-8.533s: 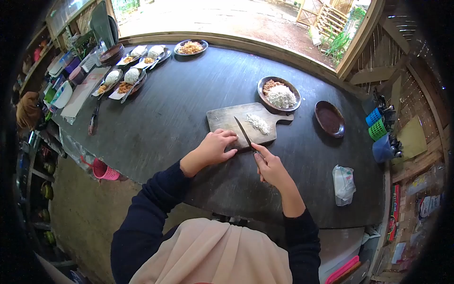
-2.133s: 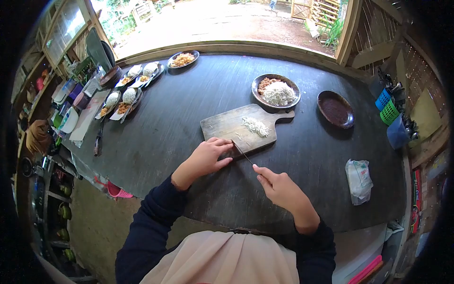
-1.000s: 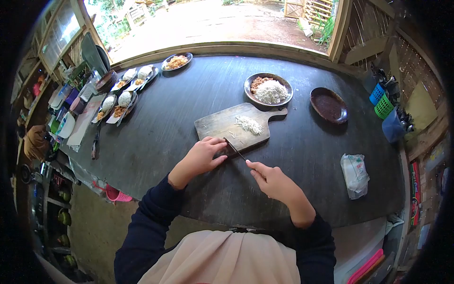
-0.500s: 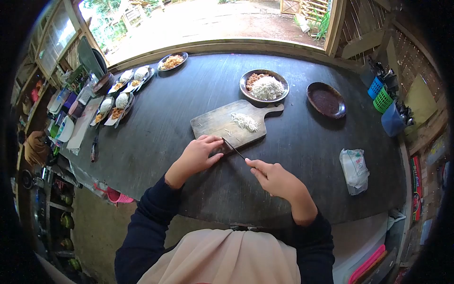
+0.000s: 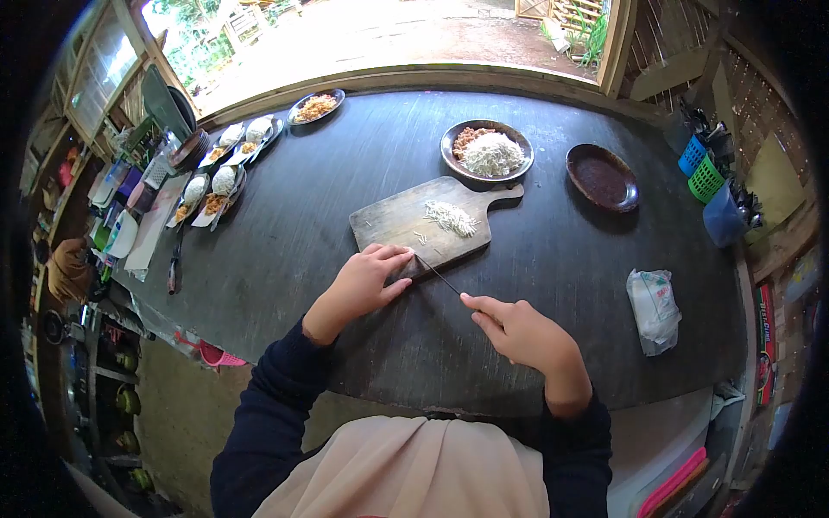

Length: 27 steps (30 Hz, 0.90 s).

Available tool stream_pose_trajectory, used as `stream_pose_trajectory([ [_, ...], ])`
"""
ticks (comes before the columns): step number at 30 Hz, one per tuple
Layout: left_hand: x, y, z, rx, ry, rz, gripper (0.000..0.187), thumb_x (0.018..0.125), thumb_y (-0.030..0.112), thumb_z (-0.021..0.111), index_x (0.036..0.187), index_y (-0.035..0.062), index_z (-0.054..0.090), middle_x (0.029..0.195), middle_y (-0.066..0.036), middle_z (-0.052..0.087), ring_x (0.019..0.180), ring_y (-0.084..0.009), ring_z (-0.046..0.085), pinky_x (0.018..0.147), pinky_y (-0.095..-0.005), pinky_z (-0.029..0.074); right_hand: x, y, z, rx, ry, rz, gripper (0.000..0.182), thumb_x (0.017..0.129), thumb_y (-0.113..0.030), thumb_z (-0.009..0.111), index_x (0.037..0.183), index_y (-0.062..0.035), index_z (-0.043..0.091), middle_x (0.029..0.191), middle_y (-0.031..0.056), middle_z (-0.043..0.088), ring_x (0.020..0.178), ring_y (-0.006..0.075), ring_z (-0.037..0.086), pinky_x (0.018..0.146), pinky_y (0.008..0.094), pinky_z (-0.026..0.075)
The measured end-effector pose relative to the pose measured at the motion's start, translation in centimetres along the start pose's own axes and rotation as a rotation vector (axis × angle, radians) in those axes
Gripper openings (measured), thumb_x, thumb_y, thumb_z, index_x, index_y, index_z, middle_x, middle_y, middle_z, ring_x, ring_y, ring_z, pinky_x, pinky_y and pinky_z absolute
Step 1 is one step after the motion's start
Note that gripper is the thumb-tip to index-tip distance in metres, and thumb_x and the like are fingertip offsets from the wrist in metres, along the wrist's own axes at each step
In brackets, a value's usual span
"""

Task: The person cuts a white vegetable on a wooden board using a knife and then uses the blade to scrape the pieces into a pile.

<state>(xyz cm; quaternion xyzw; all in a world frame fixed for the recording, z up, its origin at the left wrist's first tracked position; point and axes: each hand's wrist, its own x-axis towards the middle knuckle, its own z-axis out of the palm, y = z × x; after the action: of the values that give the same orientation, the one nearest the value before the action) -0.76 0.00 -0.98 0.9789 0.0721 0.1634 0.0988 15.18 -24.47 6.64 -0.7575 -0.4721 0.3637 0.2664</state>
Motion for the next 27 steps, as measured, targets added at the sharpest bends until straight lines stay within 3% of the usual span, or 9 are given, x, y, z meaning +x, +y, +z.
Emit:
stream_pose_trajectory([
  [6, 0.0, -0.1, 0.0, -0.002, -0.006, 0.001, 0.045, 0.087, 0.032, 0.066, 0.122, 0.0033, 0.064, 0.123, -0.006, 0.064, 0.105, -0.0254, 0.059, 0.086, -0.0359, 0.052, 0.8, 0.8, 0.8, -0.004, 0.058, -0.065, 0.035, 0.101, -0.020, 0.055, 0.134, -0.0116, 0.058, 0.080, 0.0269, 0.063, 0.056, 0.0324, 0.059, 0.065, 0.0371, 0.050],
  [13, -0.1, 0.1, -0.2, -0.006, -0.007, -0.012, 0.045, 0.087, 0.032, 0.066, 0.121, 0.0031, 0.064, 0.124, -0.006, 0.064, 0.107, -0.0253, 0.059, 0.088, -0.0357, 0.052, 1.4, 0.5, 1.4, 0.024, 0.062, -0.028, 0.034, 0.100, -0.018, 0.055, 0.133, -0.0115, 0.058, 0.078, 0.0283, 0.062, 0.056, 0.0358, 0.059, 0.064, 0.0385, 0.050],
  [15, 0.0, 0.4, -0.6, -0.063, -0.043, -0.050, 0.043, 0.088, 0.029, 0.068, 0.121, 0.0010, 0.065, 0.125, -0.011, 0.063, 0.112, -0.0296, 0.058, 0.095, -0.0392, 0.049, 1.7, 1.2, 2.1, -0.004, 0.138, -0.153, 0.033, 0.100, -0.018, 0.056, 0.132, -0.0113, 0.059, 0.077, 0.0290, 0.061, 0.055, 0.0363, 0.059, 0.062, 0.0386, 0.050],
  [19, 0.1, 0.3, -0.6, -0.079, -0.061, -0.064, 0.043, 0.088, 0.029, 0.068, 0.120, 0.0007, 0.065, 0.126, -0.011, 0.063, 0.113, -0.0297, 0.058, 0.095, -0.0393, 0.049, 2.2, 1.6, 3.0, -0.006, 0.181, -0.186, 0.033, 0.100, -0.018, 0.056, 0.132, -0.0115, 0.059, 0.076, 0.0294, 0.060, 0.055, 0.0369, 0.060, 0.061, 0.0382, 0.050],
  [21, 0.0, 0.2, -0.5, -0.013, -0.064, -0.050, 0.044, 0.088, 0.033, 0.066, 0.120, 0.0035, 0.065, 0.124, -0.006, 0.063, 0.110, -0.0256, 0.059, 0.090, -0.0361, 0.051, 2.0, 1.3, 2.8, 0.029, 0.158, -0.178, 0.033, 0.100, -0.018, 0.056, 0.132, -0.0120, 0.059, 0.073, 0.0284, 0.059, 0.051, 0.0329, 0.057, 0.059, 0.0371, 0.049],
  [27, 0.0, 0.1, -0.4, 0.001, -0.056, -0.040, 0.043, 0.089, 0.034, 0.064, 0.119, 0.0037, 0.065, 0.124, -0.007, 0.063, 0.113, -0.0253, 0.058, 0.090, -0.0362, 0.051, 1.9, 1.1, 2.7, 0.067, 0.129, -0.139, 0.033, 0.101, -0.019, 0.055, 0.133, -0.0122, 0.058, 0.067, 0.0262, 0.056, 0.045, 0.0238, 0.048, 0.055, 0.0351, 0.046],
])
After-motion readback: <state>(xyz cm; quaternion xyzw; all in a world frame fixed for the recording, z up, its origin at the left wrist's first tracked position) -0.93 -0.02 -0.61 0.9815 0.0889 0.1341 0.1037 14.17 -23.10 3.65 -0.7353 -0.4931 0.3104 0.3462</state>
